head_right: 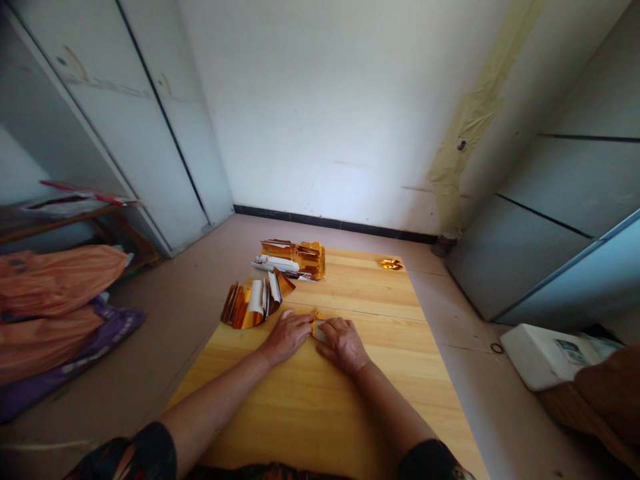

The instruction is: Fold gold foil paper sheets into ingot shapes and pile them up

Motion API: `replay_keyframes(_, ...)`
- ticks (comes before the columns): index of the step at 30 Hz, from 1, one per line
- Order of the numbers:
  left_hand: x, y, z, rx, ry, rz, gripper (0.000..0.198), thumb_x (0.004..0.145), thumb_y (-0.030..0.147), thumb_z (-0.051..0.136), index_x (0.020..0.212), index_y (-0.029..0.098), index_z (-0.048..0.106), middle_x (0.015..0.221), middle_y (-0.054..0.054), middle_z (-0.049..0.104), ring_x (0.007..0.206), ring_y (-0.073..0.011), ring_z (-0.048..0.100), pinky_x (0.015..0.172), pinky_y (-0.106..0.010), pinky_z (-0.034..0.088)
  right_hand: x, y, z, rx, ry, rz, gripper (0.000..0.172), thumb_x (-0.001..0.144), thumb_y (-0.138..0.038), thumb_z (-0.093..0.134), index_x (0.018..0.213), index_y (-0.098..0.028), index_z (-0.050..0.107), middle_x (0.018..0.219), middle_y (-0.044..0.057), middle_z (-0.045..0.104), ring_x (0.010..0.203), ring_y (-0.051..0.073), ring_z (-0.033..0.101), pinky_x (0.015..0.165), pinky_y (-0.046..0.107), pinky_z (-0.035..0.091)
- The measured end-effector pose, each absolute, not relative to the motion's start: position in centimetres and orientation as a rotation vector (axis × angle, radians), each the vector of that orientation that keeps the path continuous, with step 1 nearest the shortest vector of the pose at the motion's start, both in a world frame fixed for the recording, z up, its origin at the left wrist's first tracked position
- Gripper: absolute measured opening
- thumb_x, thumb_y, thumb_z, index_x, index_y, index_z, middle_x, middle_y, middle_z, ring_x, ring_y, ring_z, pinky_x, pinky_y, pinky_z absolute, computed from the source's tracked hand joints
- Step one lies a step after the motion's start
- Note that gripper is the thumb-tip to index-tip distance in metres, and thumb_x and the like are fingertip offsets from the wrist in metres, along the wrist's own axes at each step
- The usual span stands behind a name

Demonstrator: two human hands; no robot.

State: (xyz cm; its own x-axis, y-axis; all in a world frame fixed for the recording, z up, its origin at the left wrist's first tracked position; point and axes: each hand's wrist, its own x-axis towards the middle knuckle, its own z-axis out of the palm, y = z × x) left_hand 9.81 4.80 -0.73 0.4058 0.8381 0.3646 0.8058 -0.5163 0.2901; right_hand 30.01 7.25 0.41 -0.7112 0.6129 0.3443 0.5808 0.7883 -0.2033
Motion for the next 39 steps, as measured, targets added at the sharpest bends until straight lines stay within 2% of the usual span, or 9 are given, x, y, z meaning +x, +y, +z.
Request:
replay_keyframes(4, 9.6, 5.0, -1.0, 2.592, 1.489, 0.754, 0.017, 0.089, 0.018, 0.048, 0.089, 0.025, 0.064, 0.117, -0.003, 0.064, 0.104, -0.0169, 0.059, 0.099, -0.043, 0.033, 30.0, 7.2, 0.0, -0.862, -2.54, 0.107, 0.02, 0.088, -0.025, 0.052, 0.104, -0.02, 0.062, 0.104, 0.01, 0.062, 0.095, 0.019, 0.054, 0.082, 0.031, 0.037)
replay_keyframes(7, 9.4, 4.9, -0.9, 2.609, 1.472, 0.73, 0.018, 0.089, 0.018, 0.048, 0.088, 0.025, 0.064, 0.119, -0.003, 0.063, 0.105, -0.0168, 0.058, 0.1, -0.042, 0.032, 29.6, 7.3, -0.3, -0.832, -2.533, 0.101, 0.017, 0.089, -0.022, 0.05, 0.095, -0.022, 0.066, 0.101, 0.007, 0.064, 0.091, 0.017, 0.054, 0.08, 0.029, 0.036)
replay_keyframes(14, 8.7, 4.5, -0.3, 2.642, 1.368, 0.597, 0.024, 0.086, 0.014, 0.046, 0.096, 0.028, 0.064, 0.129, -0.003, 0.055, 0.117, -0.0193, 0.05, 0.105, -0.047, 0.025, 30.3, 8.4, -1.6, -0.87, -2.462, 0.254, 0.01, 0.083, -0.023, 0.062, 0.082, -0.025, 0.071, 0.095, 0.004, 0.065, 0.089, 0.017, 0.054, 0.079, 0.029, 0.035)
replay_keyframes(24, 8.2, 4.6, -0.4, 2.666, 1.333, 0.499, 0.032, 0.084, 0.012, 0.045, 0.104, 0.031, 0.061, 0.135, -0.004, 0.05, 0.121, -0.0218, 0.047, 0.105, -0.054, 0.019, 30.0, 10.6, -1.7, -0.917, -2.486, 0.562, 0.01, 0.082, -0.027, 0.063, 0.08, -0.026, 0.072, 0.088, 0.002, 0.065, 0.085, 0.014, 0.056, 0.078, 0.025, 0.038)
replay_keyframes(29, 8.3, 4.6, -0.5, 2.65, 1.345, 0.51, 0.031, 0.084, 0.013, 0.045, 0.103, 0.031, 0.062, 0.133, -0.004, 0.051, 0.12, -0.0222, 0.048, 0.104, -0.053, 0.021, 29.2, 11.0, -1.2, -0.976, -2.518, 0.583, 0.009, 0.079, -0.023, 0.065, 0.072, -0.022, 0.07, 0.073, 0.0, 0.063, 0.075, 0.013, 0.055, 0.071, 0.023, 0.038)
replay_keyframes(39, 8.4, 4.5, -0.2, 2.637, 1.345, 0.539, 0.03, 0.084, 0.013, 0.045, 0.101, 0.03, 0.063, 0.131, -0.004, 0.053, 0.119, -0.0215, 0.048, 0.1, -0.048, 0.026, 28.5, 10.1, -0.3, -1.146, -2.533, 0.518, 0.009, 0.078, -0.021, 0.064, 0.069, -0.019, 0.065, 0.076, 0.0, 0.062, 0.076, 0.013, 0.053, 0.069, 0.022, 0.034)
